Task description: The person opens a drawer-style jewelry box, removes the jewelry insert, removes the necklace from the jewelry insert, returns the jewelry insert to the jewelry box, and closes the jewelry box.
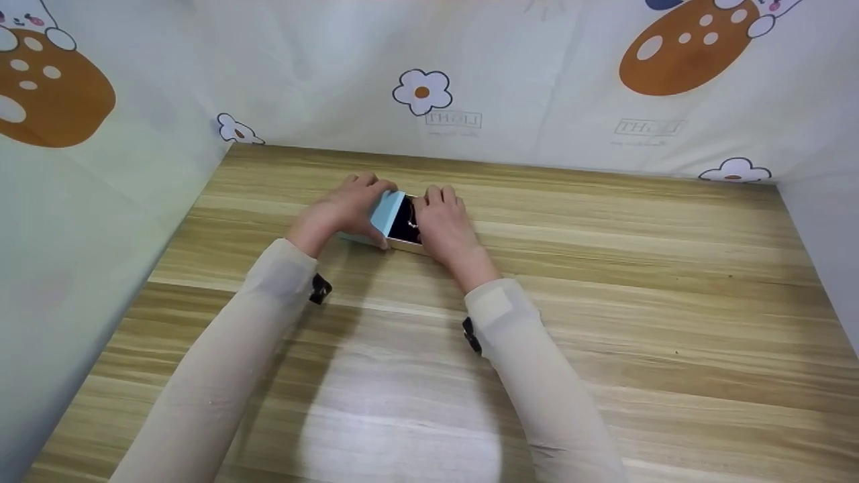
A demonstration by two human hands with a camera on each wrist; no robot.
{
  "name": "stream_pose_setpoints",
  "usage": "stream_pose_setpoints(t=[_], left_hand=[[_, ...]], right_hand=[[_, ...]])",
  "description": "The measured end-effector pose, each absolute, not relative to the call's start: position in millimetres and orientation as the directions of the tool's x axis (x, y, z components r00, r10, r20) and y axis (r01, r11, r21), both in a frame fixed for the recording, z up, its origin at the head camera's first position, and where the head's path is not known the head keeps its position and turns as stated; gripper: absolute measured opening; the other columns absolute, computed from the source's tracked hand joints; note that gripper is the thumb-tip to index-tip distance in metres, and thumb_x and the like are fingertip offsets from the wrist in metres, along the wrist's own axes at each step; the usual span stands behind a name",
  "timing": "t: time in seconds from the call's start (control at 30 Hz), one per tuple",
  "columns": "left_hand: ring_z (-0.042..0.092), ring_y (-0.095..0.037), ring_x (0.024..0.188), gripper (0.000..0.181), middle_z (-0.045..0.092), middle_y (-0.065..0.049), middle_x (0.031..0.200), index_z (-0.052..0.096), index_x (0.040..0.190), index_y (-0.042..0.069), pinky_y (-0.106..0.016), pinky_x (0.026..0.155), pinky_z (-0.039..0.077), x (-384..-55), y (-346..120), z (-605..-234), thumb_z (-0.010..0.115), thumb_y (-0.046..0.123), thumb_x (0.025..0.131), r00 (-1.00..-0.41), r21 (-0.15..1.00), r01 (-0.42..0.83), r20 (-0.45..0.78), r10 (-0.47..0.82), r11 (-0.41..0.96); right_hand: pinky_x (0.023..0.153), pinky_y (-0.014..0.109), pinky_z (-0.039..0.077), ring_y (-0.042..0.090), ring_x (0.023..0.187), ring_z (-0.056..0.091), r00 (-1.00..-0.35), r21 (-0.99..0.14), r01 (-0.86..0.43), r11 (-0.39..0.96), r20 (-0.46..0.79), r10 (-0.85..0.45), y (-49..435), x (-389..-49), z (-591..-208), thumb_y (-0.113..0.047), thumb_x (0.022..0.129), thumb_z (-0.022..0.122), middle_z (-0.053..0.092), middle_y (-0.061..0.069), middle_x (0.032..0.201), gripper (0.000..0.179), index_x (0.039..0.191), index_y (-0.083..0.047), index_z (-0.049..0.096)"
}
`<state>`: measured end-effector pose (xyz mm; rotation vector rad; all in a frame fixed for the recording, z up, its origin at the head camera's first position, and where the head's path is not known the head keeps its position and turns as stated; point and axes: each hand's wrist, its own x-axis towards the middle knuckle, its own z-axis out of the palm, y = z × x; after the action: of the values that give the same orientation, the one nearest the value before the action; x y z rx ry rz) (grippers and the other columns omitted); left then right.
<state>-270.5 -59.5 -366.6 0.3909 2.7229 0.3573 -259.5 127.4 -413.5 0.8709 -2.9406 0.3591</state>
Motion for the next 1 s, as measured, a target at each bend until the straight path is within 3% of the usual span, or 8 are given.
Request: stream_pose_setpoints(t=[0.27,0.73,1.0], left_hand=[[0.031,-0.033,0.141,0.098,0.034,-0.012,0.156,0.036,0.152,0.022,-0.051,0.115,0.035,-271.4,-59.9,-368.1,0.09,0.035,0.072,-0.892,0.277,0.225,-0.327,0.312,0.934],[0.03,-0.034,0.142,0.1,0.033,-0.013,0.157,0.036,0.152,0.021,-0.049,0.114,0.037,-272.0,-59.5,-368.4,0.09,0.04,0.07,-0.893,0.247,0.242,-0.323,0.315,0.938],[0.029,-0.034,0.143,0.1,0.033,-0.012,0.157,0.036,0.153,0.021,-0.048,0.116,0.036,-271.3,-59.6,-368.6,0.09,0.037,0.071,-0.893,0.264,0.233,-0.323,0.314,0.936]], right_hand=[[0.106,0.055,0.039,0.039,0.12,0.045,-0.868,-0.302,-0.491,0.817,0.087,-0.489,130.1,-261.3,-411.4,-0.011,0.088,0.075,0.049,0.021,0.133,0.05,0.134,-0.007,0.056],[0.093,0.053,0.046,0.04,0.11,0.046,-0.889,-0.318,-0.458,0.83,0.153,-0.432,128.7,-257.2,-408.6,-0.01,0.085,0.077,0.054,0.021,0.12,0.046,0.128,-0.013,0.063],[0.101,0.053,0.045,0.041,0.11,0.052,-0.927,-0.437,-0.364,0.822,0.08,-0.368,127.2,-257.6,-407.5,-0.013,0.083,0.08,0.056,0.024,0.118,0.052,0.13,-0.002,0.058]])
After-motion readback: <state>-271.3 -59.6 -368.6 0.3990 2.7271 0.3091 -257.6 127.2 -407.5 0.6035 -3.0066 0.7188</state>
